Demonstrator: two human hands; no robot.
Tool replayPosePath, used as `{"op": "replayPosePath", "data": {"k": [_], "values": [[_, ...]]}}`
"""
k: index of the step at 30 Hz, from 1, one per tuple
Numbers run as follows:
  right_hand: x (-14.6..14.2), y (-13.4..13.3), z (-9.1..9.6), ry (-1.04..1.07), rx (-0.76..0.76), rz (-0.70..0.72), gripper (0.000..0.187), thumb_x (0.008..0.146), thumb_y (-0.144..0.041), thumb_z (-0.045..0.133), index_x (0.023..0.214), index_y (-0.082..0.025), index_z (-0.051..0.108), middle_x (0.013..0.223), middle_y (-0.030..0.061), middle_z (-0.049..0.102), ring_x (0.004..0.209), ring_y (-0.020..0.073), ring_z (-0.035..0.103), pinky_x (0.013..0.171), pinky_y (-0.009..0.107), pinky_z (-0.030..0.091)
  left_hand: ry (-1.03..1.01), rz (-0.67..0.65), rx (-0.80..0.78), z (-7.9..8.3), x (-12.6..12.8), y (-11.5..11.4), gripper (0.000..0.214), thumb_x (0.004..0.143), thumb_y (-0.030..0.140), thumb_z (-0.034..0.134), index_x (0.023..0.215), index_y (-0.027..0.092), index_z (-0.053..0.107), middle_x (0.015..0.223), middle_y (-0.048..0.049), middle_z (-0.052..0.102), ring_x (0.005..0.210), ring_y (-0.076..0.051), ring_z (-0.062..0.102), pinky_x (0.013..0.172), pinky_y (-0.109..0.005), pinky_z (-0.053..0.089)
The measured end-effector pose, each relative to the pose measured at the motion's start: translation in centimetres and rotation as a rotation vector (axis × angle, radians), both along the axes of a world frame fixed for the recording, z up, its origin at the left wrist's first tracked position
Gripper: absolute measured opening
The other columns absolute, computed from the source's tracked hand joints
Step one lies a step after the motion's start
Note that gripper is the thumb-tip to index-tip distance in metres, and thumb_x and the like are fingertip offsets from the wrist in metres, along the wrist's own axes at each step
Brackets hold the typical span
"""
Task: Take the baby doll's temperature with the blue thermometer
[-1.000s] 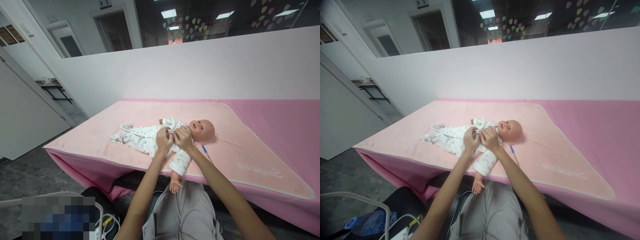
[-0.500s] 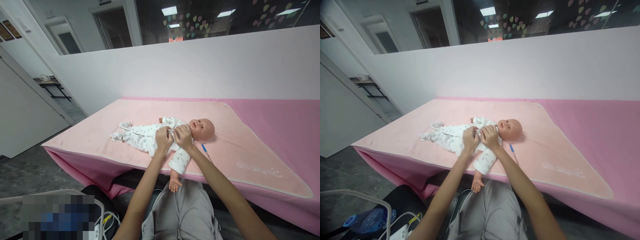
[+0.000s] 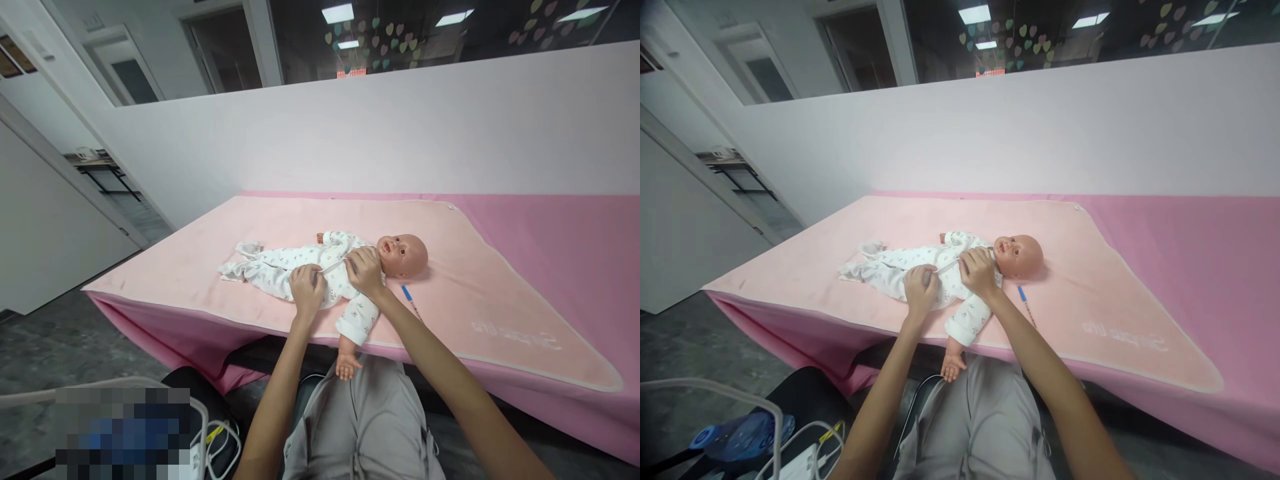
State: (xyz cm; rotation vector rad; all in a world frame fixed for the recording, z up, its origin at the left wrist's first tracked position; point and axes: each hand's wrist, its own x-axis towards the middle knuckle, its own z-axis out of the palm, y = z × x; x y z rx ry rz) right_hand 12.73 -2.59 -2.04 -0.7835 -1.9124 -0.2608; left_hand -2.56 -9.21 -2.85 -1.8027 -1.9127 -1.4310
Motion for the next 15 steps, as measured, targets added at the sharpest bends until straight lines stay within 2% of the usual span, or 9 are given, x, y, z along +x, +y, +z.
{"op": "replayPosePath", "data": {"k": [5, 11, 15], "values": [[-0.02, 0.03, -0.02, 0.008, 0.012, -0.003, 0.011, 0.084, -0.018, 0.046, 0.078, -0.019, 0.055, 0.078, 0.0045, 0.061, 0.077, 0.0185, 0.05, 0.079, 0.034, 0.036, -0.01, -0.015, 0.076, 0.15, 0.37, -0.11, 0.014, 0.076, 0.012, 0.047, 0.078, 0.022, 0.057, 0.078, -0.0012, 0.063, 0.09, -0.021, 0.05, 0.087, -0.036, 0.035], [-0.03, 0.06, -0.03, 0.018, 0.018, -0.005, 0.011, 0.084, -0.018, 0.046, 0.078, -0.019, 0.055, 0.078, 0.0043, 0.061, 0.077, 0.018, 0.05, 0.079, 0.034, 0.036, -0.026, -0.013, 0.077, 0.22, 0.44, -0.44, 0.016, 0.075, 0.011, 0.048, 0.082, 0.022, 0.057, 0.081, -0.0016, 0.063, 0.087, -0.021, 0.049, 0.084, -0.036, 0.037], [-0.03, 0.0, 0.06, 0.021, 0.016, -0.002, 0.011, 0.083, -0.018, 0.046, 0.077, -0.019, 0.055, 0.077, 0.0043, 0.061, 0.076, 0.0179, 0.05, 0.079, 0.034, 0.036, -0.046, -0.045, 0.095, 0.27, 0.43, -0.67, 0.013, 0.075, 0.011, 0.047, 0.072, 0.022, 0.054, 0.073, -0.0014, 0.06, 0.081, -0.019, 0.051, 0.079, -0.033, 0.04]]}}
